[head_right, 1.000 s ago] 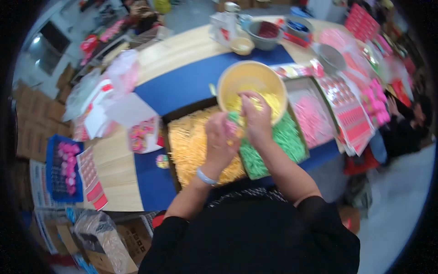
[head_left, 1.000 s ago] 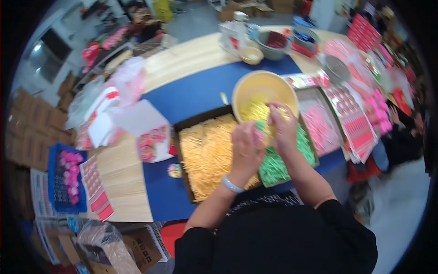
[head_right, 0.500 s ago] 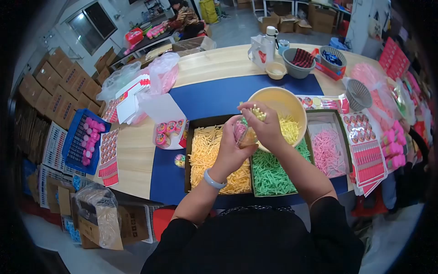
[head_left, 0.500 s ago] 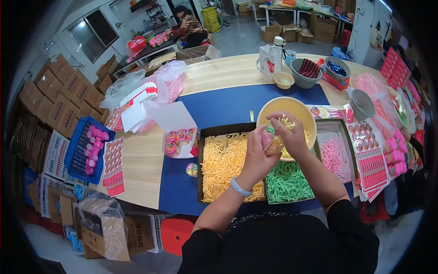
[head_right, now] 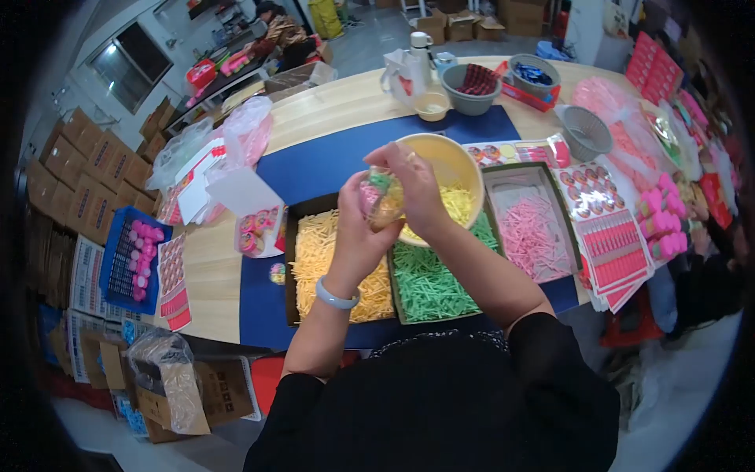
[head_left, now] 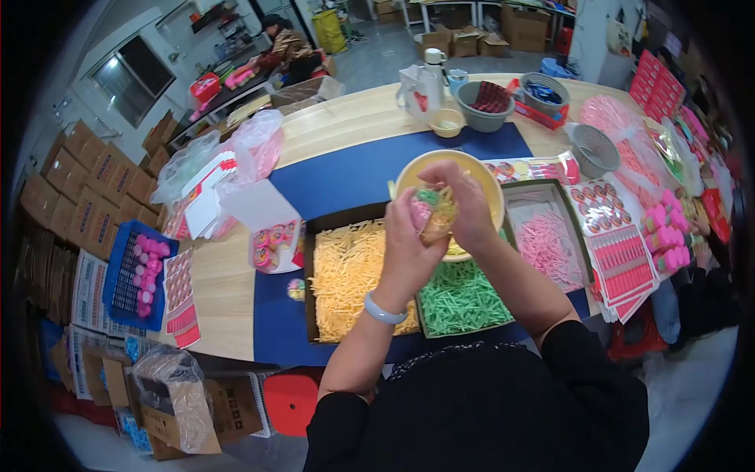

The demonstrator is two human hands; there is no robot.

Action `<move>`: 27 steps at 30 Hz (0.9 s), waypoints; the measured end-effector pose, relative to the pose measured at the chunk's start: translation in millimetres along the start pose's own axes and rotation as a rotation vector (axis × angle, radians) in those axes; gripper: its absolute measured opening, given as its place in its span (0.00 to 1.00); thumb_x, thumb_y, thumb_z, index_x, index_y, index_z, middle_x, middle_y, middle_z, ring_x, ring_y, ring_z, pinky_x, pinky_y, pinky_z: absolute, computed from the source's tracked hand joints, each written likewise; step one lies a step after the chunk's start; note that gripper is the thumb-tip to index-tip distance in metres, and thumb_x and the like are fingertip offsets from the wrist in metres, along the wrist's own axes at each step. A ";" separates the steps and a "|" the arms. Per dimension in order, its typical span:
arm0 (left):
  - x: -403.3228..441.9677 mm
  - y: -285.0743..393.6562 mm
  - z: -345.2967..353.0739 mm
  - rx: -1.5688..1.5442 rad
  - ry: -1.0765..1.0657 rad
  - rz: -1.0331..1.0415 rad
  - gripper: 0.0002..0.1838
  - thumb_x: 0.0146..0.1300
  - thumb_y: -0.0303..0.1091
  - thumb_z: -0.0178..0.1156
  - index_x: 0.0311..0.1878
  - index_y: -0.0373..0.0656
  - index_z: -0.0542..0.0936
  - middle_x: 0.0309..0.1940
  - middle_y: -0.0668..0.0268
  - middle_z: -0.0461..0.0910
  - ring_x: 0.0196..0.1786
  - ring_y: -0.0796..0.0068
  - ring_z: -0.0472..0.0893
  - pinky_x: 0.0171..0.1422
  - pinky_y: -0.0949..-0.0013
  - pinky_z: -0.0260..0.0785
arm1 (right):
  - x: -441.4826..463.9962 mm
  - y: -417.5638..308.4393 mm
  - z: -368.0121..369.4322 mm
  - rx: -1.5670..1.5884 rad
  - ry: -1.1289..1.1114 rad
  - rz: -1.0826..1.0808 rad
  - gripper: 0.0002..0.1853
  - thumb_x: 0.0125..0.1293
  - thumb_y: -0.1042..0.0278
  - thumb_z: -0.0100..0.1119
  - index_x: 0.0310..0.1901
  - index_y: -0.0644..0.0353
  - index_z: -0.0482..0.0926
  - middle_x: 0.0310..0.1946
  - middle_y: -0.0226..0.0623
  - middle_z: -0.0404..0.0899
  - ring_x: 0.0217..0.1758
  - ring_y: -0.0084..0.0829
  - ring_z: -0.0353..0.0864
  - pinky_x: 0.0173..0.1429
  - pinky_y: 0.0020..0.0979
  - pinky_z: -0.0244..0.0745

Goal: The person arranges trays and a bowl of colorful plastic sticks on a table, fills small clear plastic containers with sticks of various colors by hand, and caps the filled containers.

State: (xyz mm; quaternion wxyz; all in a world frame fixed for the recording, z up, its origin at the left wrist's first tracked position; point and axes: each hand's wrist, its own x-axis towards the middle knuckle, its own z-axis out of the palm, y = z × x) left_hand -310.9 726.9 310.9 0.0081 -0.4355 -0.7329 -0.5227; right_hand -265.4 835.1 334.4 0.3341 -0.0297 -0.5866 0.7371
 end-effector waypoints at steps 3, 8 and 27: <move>-0.9 5.4 4.8 -0.065 -0.023 -0.041 0.38 0.41 0.21 0.63 0.58 0.41 0.58 0.50 0.53 0.66 0.48 0.61 0.72 0.52 0.67 0.67 | -2.9 0.1 -8.9 -0.203 -0.019 -0.149 0.16 0.67 0.62 0.38 0.36 0.62 0.75 0.33 0.32 0.73 0.37 0.22 0.69 0.48 0.24 0.63; -7.6 10.7 8.8 -0.144 -0.036 -0.043 0.38 0.41 0.21 0.63 0.58 0.42 0.58 0.51 0.54 0.66 0.49 0.61 0.72 0.52 0.68 0.67 | -2.3 -2.1 -25.4 -0.011 -0.124 0.035 0.17 0.68 0.60 0.38 0.40 0.62 0.76 0.38 0.34 0.73 0.41 0.24 0.69 0.51 0.25 0.62; -41.3 13.3 22.7 -0.291 0.081 -0.169 0.39 0.42 0.22 0.64 0.59 0.42 0.58 0.53 0.57 0.65 0.53 0.63 0.69 0.58 0.67 0.62 | -8.0 -8.5 -44.7 -0.120 -0.585 0.131 0.21 0.68 0.58 0.39 0.57 0.61 0.67 0.50 0.38 0.68 0.51 0.29 0.67 0.57 0.29 0.60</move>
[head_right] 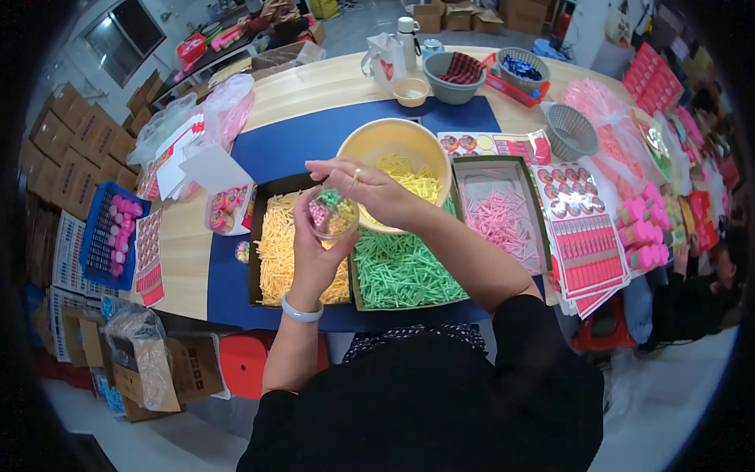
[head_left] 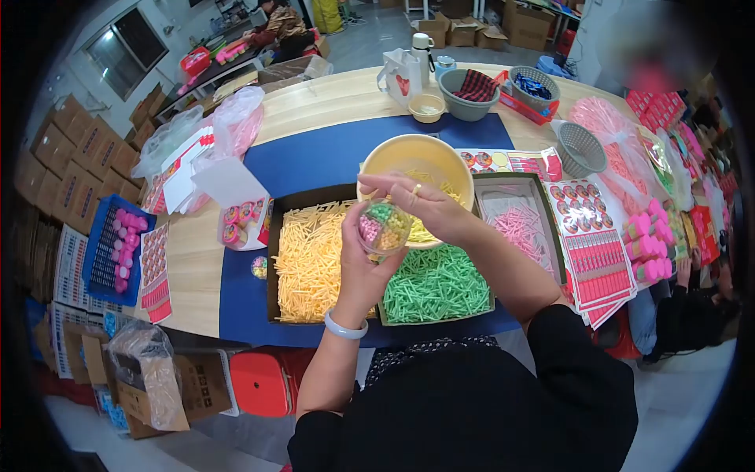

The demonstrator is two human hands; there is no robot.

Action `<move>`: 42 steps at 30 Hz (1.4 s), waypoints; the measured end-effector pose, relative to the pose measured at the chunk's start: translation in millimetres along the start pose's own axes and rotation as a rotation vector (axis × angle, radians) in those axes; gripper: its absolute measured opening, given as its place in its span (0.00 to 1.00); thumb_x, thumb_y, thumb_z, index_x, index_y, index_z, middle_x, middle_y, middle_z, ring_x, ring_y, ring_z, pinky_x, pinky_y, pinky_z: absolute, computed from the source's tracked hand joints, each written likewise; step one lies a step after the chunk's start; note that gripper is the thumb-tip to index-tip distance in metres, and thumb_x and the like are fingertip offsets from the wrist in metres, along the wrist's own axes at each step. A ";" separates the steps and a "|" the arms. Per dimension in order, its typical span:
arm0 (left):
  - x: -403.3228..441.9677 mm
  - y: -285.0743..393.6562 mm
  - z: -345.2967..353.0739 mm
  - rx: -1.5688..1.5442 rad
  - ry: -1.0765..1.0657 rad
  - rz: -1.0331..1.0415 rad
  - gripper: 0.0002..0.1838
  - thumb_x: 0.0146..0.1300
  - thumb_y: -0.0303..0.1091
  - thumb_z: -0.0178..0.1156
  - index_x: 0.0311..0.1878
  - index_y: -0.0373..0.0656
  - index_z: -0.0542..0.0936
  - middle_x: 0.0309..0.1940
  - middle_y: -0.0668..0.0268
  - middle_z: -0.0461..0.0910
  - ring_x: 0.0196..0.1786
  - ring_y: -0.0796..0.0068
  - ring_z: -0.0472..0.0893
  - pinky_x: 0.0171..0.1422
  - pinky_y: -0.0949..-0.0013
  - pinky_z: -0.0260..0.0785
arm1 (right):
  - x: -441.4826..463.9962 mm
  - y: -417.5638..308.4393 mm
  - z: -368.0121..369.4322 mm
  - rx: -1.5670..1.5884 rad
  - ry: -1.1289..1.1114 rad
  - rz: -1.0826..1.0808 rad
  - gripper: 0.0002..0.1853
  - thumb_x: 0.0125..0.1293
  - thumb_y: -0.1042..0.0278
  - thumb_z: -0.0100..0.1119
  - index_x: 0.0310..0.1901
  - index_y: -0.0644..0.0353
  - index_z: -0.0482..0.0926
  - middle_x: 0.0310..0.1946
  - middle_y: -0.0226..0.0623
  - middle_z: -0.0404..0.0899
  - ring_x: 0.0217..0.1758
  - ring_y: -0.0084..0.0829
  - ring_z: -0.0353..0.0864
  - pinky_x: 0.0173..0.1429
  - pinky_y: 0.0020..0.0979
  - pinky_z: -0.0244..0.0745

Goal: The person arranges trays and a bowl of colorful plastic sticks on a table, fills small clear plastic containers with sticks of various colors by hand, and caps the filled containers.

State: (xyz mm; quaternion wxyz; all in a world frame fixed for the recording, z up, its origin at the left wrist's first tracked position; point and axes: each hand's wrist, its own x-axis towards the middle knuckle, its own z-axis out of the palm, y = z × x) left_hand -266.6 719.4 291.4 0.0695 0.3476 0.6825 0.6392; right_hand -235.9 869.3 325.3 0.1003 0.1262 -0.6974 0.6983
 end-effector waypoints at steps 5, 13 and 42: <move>-6.9 7.7 -7.8 -0.093 0.017 -0.073 0.39 0.41 0.21 0.64 0.59 0.42 0.58 0.55 0.57 0.64 0.55 0.64 0.68 0.60 0.68 0.60 | 11.5 7.2 -1.2 -0.047 -0.190 0.005 0.21 0.67 0.60 0.40 0.58 0.62 0.65 0.50 0.39 0.68 0.54 0.31 0.66 0.59 0.29 0.59; -26.0 -0.4 -37.6 -0.129 0.131 -0.218 0.40 0.40 0.21 0.64 0.60 0.40 0.57 0.56 0.56 0.63 0.57 0.63 0.67 0.61 0.67 0.59 | 36.8 20.1 24.1 -0.002 -0.396 0.074 0.22 0.67 0.58 0.38 0.58 0.62 0.64 0.54 0.43 0.66 0.57 0.33 0.65 0.61 0.33 0.58; -123.7 -216.4 -317.4 0.582 0.876 -0.320 0.36 0.35 0.27 0.68 0.52 0.36 0.64 0.42 0.51 0.71 0.42 0.57 0.72 0.50 0.65 0.65 | 81.7 132.1 172.4 -0.543 -0.348 0.131 0.20 0.62 0.61 0.51 0.53 0.64 0.70 0.40 0.40 0.76 0.38 0.31 0.76 0.41 0.27 0.71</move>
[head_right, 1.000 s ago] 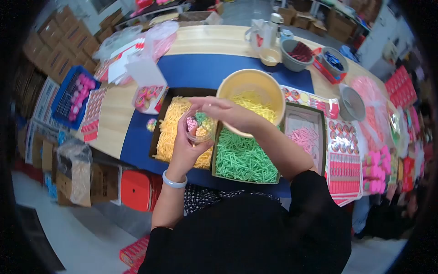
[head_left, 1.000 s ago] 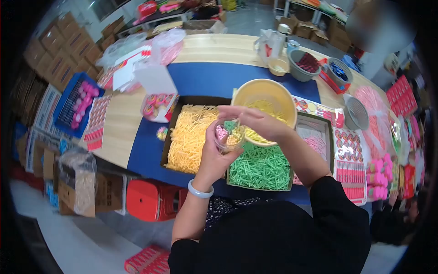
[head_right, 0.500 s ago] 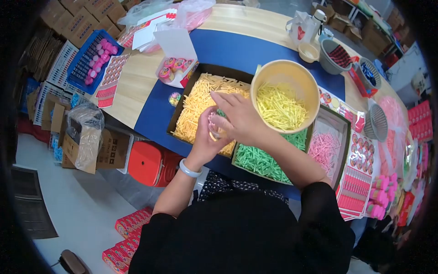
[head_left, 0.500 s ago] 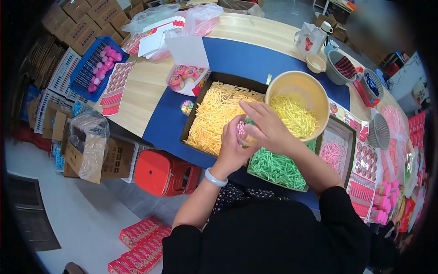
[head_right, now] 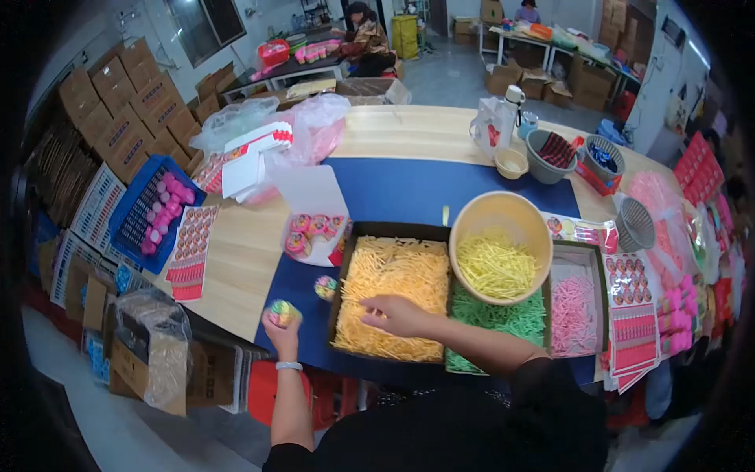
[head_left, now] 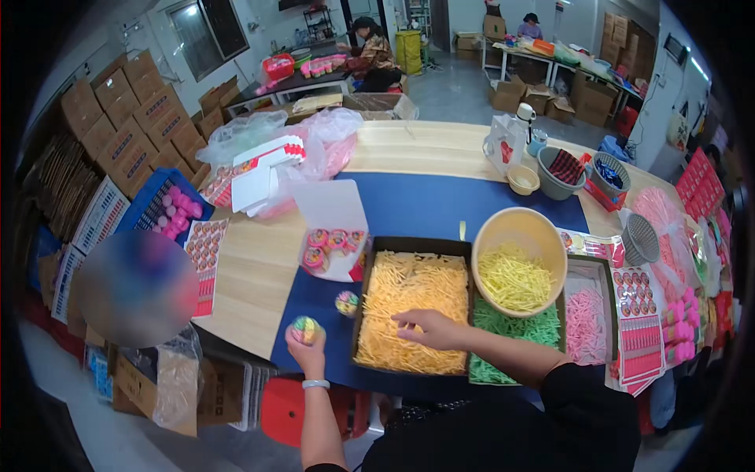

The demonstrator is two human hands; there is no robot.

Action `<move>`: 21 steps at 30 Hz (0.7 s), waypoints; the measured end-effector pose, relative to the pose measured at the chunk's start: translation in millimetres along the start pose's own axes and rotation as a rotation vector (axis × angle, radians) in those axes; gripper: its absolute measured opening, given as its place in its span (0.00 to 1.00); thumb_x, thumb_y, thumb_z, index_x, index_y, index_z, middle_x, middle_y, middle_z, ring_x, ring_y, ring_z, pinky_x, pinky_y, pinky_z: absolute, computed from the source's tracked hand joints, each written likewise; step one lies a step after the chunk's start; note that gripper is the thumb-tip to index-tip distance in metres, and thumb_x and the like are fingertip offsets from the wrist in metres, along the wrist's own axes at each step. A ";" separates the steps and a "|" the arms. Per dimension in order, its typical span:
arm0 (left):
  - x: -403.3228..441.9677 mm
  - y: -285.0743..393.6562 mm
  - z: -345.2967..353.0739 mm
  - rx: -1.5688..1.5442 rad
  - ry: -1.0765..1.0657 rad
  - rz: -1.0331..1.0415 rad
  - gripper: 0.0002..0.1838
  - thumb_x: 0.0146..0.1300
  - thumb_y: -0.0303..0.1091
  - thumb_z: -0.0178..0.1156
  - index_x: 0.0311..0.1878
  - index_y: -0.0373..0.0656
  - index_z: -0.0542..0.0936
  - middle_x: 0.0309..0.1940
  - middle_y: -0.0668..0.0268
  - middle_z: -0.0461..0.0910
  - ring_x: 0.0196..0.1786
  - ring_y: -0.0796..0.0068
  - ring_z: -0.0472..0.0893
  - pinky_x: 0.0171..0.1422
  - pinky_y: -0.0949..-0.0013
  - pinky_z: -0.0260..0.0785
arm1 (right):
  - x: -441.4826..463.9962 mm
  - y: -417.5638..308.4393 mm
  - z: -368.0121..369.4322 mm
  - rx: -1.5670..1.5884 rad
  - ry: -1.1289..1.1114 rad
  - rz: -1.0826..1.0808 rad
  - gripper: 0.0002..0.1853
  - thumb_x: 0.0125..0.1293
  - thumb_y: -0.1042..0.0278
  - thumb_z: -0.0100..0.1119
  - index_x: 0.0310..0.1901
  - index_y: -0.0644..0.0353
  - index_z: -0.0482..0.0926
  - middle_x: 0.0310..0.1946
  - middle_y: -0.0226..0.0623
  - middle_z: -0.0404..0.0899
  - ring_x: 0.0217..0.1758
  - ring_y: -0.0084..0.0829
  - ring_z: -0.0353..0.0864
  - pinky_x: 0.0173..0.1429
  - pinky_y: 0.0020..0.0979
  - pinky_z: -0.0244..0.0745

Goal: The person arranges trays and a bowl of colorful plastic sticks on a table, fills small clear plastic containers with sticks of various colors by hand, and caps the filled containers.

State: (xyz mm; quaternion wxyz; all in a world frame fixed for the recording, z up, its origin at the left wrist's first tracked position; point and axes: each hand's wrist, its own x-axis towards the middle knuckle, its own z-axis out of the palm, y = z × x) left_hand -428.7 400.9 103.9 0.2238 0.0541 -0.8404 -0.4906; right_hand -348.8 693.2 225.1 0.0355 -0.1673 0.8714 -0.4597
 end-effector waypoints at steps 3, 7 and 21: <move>11.4 -64.4 10.3 0.015 -0.129 -0.085 0.36 0.33 0.24 0.66 0.51 0.34 0.65 0.38 0.51 0.73 0.37 0.56 0.74 0.46 0.65 0.68 | 38.3 -15.7 32.7 0.090 -0.129 0.195 0.19 0.62 0.59 0.50 0.48 0.65 0.72 0.36 0.41 0.78 0.35 0.34 0.76 0.40 0.29 0.71; 7.5 -93.8 35.1 0.033 -0.352 -0.067 0.38 0.36 0.25 0.68 0.54 0.36 0.62 0.46 0.51 0.69 0.46 0.54 0.72 0.55 0.65 0.64 | 89.1 -34.7 70.4 0.056 -0.180 0.223 0.19 0.61 0.58 0.50 0.46 0.65 0.74 0.34 0.41 0.78 0.33 0.33 0.76 0.40 0.29 0.71; -108.3 -208.7 -158.8 0.561 0.443 -0.460 0.18 0.54 0.32 0.55 0.48 0.34 0.69 0.44 0.48 0.70 0.47 0.48 0.70 0.51 0.57 0.64 | 149.8 1.9 52.6 0.426 0.291 0.352 0.11 0.55 0.65 0.53 0.23 0.63 0.77 0.16 0.33 0.73 0.19 0.22 0.70 0.25 0.19 0.63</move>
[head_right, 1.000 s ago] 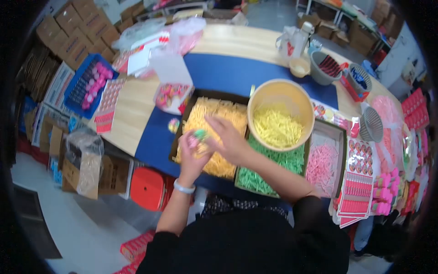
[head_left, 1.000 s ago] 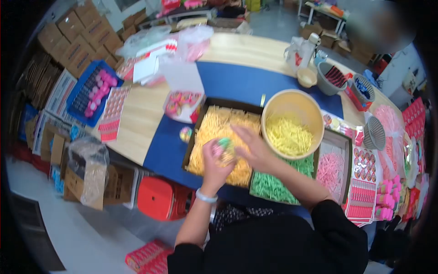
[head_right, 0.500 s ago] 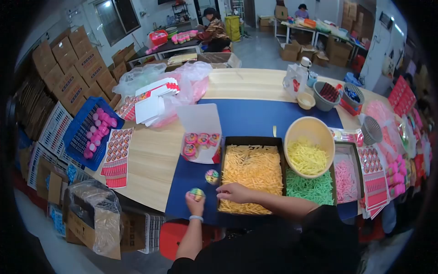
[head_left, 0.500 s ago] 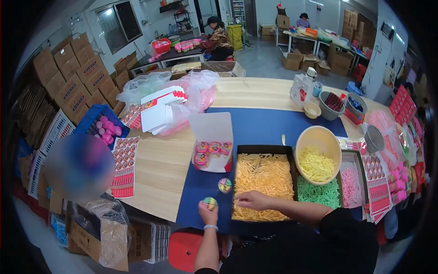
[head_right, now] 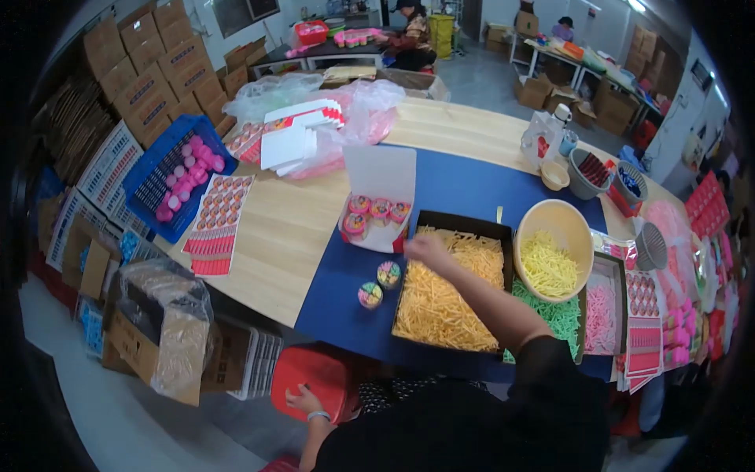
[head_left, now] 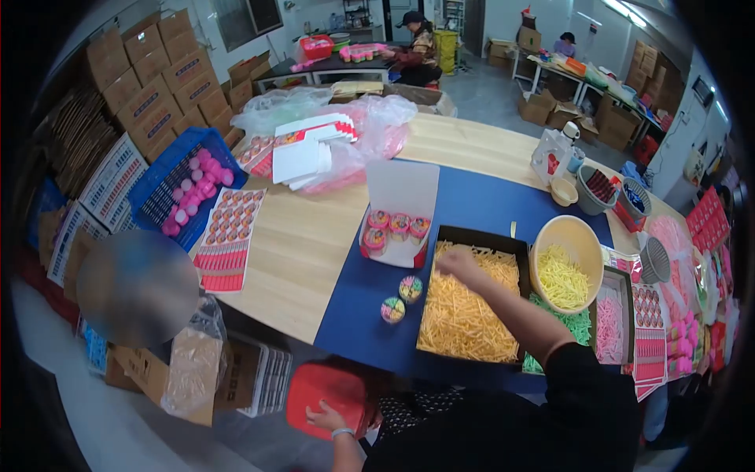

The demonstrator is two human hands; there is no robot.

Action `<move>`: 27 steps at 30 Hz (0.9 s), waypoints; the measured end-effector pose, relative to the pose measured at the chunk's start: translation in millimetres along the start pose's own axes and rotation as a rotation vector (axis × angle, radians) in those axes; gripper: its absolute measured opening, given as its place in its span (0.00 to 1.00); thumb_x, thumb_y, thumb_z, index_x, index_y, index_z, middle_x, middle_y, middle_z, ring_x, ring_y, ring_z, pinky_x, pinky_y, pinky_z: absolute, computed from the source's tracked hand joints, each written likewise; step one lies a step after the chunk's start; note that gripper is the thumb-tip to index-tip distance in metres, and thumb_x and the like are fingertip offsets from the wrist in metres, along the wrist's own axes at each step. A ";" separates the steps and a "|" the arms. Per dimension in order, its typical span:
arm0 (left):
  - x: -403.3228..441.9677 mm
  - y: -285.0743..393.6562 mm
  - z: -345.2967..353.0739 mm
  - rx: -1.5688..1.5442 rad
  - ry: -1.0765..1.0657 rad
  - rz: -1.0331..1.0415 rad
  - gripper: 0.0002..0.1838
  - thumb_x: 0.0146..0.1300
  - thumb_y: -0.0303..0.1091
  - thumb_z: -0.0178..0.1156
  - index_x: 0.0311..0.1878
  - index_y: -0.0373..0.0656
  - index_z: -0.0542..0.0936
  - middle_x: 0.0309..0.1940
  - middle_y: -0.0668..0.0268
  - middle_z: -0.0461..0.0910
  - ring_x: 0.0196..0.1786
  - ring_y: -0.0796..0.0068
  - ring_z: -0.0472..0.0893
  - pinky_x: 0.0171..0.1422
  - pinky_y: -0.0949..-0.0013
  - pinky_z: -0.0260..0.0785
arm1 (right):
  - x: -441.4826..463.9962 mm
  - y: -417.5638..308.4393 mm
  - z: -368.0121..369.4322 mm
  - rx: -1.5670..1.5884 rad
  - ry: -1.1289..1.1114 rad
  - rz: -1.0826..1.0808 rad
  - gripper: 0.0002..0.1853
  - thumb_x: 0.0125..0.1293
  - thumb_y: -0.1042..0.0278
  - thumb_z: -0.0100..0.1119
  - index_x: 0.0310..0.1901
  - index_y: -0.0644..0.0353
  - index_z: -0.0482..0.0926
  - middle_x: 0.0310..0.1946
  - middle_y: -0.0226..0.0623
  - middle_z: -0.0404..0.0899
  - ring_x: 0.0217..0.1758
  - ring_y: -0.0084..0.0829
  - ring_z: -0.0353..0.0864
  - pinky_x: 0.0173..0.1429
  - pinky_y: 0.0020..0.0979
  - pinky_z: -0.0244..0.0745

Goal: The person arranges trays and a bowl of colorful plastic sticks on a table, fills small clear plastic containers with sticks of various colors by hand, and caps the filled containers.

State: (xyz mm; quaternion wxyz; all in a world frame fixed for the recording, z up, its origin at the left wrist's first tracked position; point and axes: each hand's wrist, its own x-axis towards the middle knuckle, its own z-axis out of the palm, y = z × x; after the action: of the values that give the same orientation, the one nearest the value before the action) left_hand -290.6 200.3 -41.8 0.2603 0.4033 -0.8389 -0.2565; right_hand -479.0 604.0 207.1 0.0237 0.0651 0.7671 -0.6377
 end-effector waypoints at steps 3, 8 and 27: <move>13.3 -48.9 -22.2 -0.141 -0.079 -0.139 0.18 0.54 0.33 0.55 0.47 0.36 0.69 0.42 0.50 0.71 0.43 0.52 0.71 0.46 0.60 0.65 | 25.8 -42.5 2.4 0.335 0.055 -0.141 0.13 0.55 0.67 0.52 0.15 0.59 0.69 0.13 0.32 0.67 0.14 0.22 0.62 0.21 0.20 0.58; 82.9 -104.3 -45.0 -0.483 -0.237 -0.558 0.16 0.55 0.36 0.55 0.46 0.41 0.70 0.36 0.56 0.71 0.35 0.62 0.72 0.36 0.65 0.66 | 14.5 -70.8 31.6 0.363 0.128 -0.126 0.19 0.63 0.60 0.47 0.15 0.56 0.67 0.12 0.30 0.64 0.13 0.22 0.61 0.19 0.21 0.57; -1.6 -268.6 -70.0 -0.546 -0.515 -0.298 0.17 0.56 0.37 0.53 0.46 0.37 0.70 0.35 0.54 0.71 0.36 0.59 0.71 0.40 0.64 0.63 | -5.3 2.1 79.1 0.199 0.078 0.063 0.13 0.60 0.61 0.53 0.41 0.60 0.70 0.19 0.30 0.70 0.17 0.20 0.66 0.21 0.18 0.62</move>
State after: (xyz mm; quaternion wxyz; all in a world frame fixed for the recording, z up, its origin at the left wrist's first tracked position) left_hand -98.8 40.3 -162.9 0.0989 0.3591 -0.7099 -0.5977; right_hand -477.2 526.4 191.0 0.0072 0.1161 0.6979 -0.7067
